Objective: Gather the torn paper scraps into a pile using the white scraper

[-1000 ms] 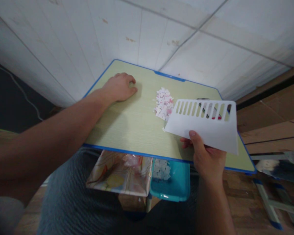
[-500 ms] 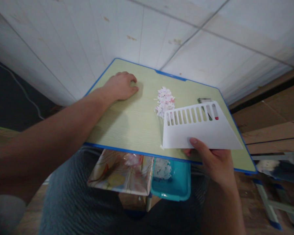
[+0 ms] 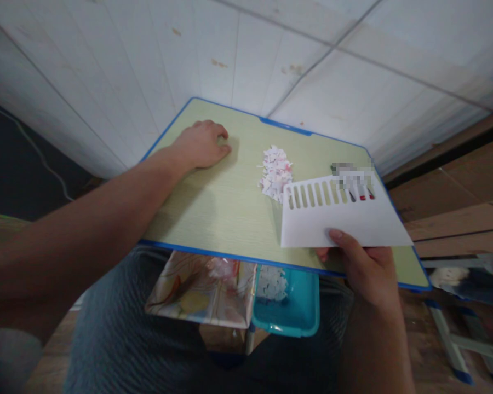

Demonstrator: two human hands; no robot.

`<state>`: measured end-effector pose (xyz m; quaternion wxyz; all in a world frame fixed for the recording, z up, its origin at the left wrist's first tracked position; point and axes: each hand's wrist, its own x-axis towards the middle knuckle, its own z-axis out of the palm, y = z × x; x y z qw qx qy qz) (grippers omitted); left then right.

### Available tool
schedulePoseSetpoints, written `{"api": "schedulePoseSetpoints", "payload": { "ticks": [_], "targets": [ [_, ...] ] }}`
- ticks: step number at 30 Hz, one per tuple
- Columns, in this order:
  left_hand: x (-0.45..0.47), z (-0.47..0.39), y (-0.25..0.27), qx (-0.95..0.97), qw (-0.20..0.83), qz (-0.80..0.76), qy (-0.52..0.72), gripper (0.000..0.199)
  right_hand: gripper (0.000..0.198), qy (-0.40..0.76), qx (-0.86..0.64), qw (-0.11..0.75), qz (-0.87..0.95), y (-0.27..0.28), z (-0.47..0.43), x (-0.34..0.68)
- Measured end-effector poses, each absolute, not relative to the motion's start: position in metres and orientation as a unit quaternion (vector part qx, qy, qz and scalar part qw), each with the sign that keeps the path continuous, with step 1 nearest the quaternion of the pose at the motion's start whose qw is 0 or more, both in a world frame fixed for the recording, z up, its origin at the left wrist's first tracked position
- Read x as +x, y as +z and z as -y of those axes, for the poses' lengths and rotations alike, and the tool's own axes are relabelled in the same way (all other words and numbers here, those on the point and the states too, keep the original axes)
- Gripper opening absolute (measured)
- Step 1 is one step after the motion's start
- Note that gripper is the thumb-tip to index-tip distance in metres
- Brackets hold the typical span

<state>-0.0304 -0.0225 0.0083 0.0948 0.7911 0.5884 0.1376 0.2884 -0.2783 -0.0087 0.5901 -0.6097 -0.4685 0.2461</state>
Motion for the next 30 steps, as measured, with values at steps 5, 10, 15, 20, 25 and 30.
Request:
{"api": "schedulePoseSetpoints", "payload": {
  "ticks": [5, 10, 15, 20, 25, 30],
  "targets": [
    [-0.031, 0.023, 0.008, 0.792, 0.091, -0.588, 0.136, 0.057, 0.03, 0.183, -0.616, 0.663, 0.383, -0.014, 0.265, 0.282],
    [-0.032, 0.021, 0.006, 0.795, 0.084, -0.585, 0.139, 0.06, 0.035, 0.154, -0.628, 0.667, 0.37, -0.017, 0.252, 0.283],
    [-0.032, 0.019, 0.003, 0.797, 0.081, -0.581, 0.144, 0.061, 0.045, 0.131, -0.644, 0.647, 0.387, -0.017, 0.24, 0.277],
    [-0.032, 0.018, 0.002, 0.801, 0.07, -0.577, 0.144, 0.055, 0.041, 0.129, -0.661, 0.618, 0.407, -0.016, 0.236, 0.271],
    [-0.032, 0.015, -0.001, 0.801, 0.063, -0.577, 0.148, 0.051, 0.033, 0.173, -0.642, 0.618, 0.419, -0.014, 0.24, 0.265],
    [-0.032, 0.014, -0.002, 0.8, 0.071, -0.574, 0.16, 0.051, 0.025, 0.149, -0.629, 0.636, 0.421, -0.013, 0.246, 0.263]
  ]
}}
